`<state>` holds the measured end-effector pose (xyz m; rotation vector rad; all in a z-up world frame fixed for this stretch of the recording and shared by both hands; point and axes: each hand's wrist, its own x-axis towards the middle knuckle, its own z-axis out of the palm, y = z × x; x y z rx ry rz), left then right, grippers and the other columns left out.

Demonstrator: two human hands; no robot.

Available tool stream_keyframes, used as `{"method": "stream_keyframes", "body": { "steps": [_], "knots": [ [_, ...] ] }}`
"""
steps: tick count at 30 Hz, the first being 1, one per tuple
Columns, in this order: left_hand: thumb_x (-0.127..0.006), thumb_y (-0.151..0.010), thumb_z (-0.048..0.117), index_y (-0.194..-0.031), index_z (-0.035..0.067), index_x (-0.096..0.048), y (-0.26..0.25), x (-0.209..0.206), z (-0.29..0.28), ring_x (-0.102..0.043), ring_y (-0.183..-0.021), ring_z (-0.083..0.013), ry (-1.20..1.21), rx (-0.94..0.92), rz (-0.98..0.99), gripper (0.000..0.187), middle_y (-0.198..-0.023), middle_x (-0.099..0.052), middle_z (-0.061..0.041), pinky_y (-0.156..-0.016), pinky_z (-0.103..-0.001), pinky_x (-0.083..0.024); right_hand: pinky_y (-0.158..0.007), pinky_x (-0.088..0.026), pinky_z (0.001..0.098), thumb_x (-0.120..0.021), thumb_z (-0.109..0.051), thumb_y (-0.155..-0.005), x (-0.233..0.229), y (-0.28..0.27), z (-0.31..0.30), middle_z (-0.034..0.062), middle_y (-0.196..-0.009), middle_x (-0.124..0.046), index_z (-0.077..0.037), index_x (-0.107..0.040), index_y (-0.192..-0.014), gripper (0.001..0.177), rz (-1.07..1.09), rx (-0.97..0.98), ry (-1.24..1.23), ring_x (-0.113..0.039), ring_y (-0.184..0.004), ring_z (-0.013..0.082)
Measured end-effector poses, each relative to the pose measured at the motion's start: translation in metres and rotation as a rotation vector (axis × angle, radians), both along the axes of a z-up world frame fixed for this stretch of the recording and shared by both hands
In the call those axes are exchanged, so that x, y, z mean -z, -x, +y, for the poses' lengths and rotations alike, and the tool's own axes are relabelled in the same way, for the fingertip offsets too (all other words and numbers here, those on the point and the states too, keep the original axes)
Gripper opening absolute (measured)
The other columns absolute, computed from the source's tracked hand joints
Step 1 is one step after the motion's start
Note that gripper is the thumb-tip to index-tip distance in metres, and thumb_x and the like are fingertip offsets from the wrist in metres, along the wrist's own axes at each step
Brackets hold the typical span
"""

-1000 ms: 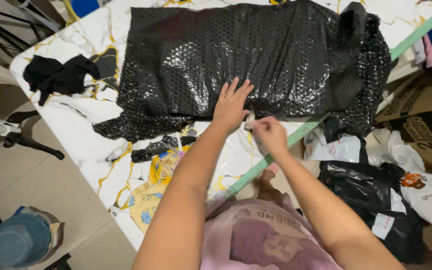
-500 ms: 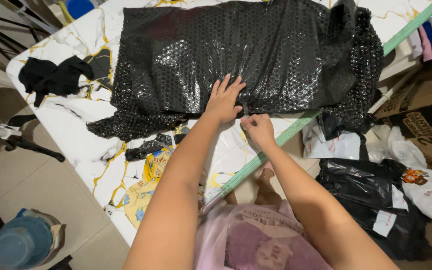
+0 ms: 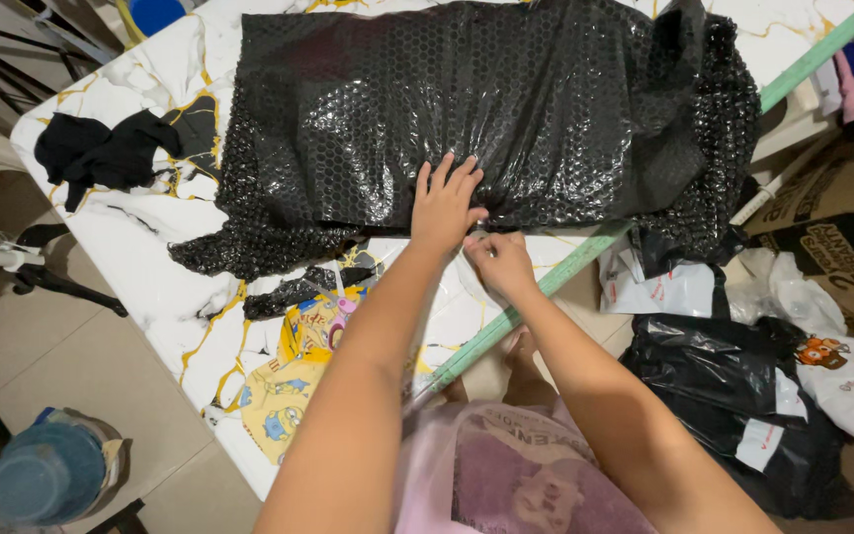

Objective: The person cuts a sheet of black bubble wrap with scissors, places a brown backpack on it, and wraps the backpack by folding the bubble wrap around it. They then secure the wrapped package with clear tape.

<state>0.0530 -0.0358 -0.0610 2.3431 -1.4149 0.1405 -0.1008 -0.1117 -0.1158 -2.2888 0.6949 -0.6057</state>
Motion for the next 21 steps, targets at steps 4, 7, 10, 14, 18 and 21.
{"method": "stream_keyframes", "body": {
  "steps": [4, 7, 10, 14, 18, 21],
  "knots": [
    [-0.084, -0.070, 0.047, -0.139, 0.016, -0.055, -0.002, -0.004, -0.002, -0.028, -0.150, -0.0291, -0.055, -0.010, 0.095, 0.081, -0.155, -0.042, 0.000, -0.123, -0.059, -0.016, -0.067, -0.051, 0.0365, -0.080, -0.036, -0.085, 0.003, 0.002, -0.001, 0.0151, -0.082, -0.064, -0.005, -0.075, -0.083, 0.031, -0.011, -0.054, -0.092, -0.062, -0.076, 0.0278],
    [-0.086, -0.070, 0.045, -0.140, 0.017, -0.056, 0.007, -0.001, -0.008, -0.027, -0.152, -0.0297, -0.106, -0.078, 0.014, 0.081, -0.156, -0.042, 0.001, -0.122, -0.063, -0.015, -0.057, -0.042, 0.0332, -0.074, -0.032, -0.091, 0.001, 0.006, -0.006, 0.0039, -0.070, -0.062, -0.003, -0.073, -0.087, 0.029, 0.013, -0.011, -0.508, -0.054, -0.063, 0.0170],
    [-0.087, -0.067, 0.047, -0.141, 0.015, -0.055, 0.007, -0.002, -0.009, -0.026, -0.151, -0.0306, -0.097, -0.062, -0.054, 0.086, -0.157, -0.041, -0.001, -0.120, -0.065, -0.015, -0.045, -0.031, 0.0296, -0.071, -0.028, -0.095, -0.008, 0.002, -0.011, -0.0018, -0.063, -0.055, -0.002, -0.071, -0.083, 0.029, 0.058, 0.056, -0.991, -0.041, -0.051, 0.0088],
    [-0.087, -0.063, 0.052, -0.141, 0.012, -0.053, 0.000, 0.000, -0.005, -0.025, -0.151, -0.0321, -0.104, 0.013, 0.086, 0.094, -0.157, -0.039, -0.003, -0.119, -0.066, -0.016, -0.043, -0.030, 0.0289, -0.069, -0.031, -0.101, -0.022, 0.005, -0.014, -0.0021, -0.056, -0.050, 0.003, -0.064, -0.073, 0.044, 0.204, 0.048, -0.886, -0.039, -0.047, 0.0080],
    [-0.086, -0.063, 0.054, -0.145, 0.012, -0.050, 0.004, 0.005, -0.010, -0.023, -0.152, -0.0336, -0.173, -0.030, -0.013, 0.099, -0.159, -0.037, -0.004, -0.118, -0.068, -0.016, -0.045, -0.032, 0.0292, -0.069, -0.030, -0.100, -0.022, 0.006, -0.013, -0.0024, -0.058, -0.052, 0.001, -0.067, -0.079, 0.038, 0.180, 0.058, -0.906, -0.040, -0.050, 0.0083],
    [-0.086, -0.065, 0.055, -0.148, 0.012, -0.048, 0.010, 0.005, -0.010, -0.021, -0.153, -0.0348, -0.171, -0.038, -0.098, 0.100, -0.161, -0.034, -0.004, -0.119, -0.070, -0.015, -0.052, -0.044, 0.0273, -0.069, -0.030, -0.096, -0.012, 0.011, -0.013, -0.0020, -0.063, -0.061, -0.002, -0.072, -0.087, 0.030, 0.152, 0.031, -0.681, -0.051, -0.055, 0.0076]
  ]
}}
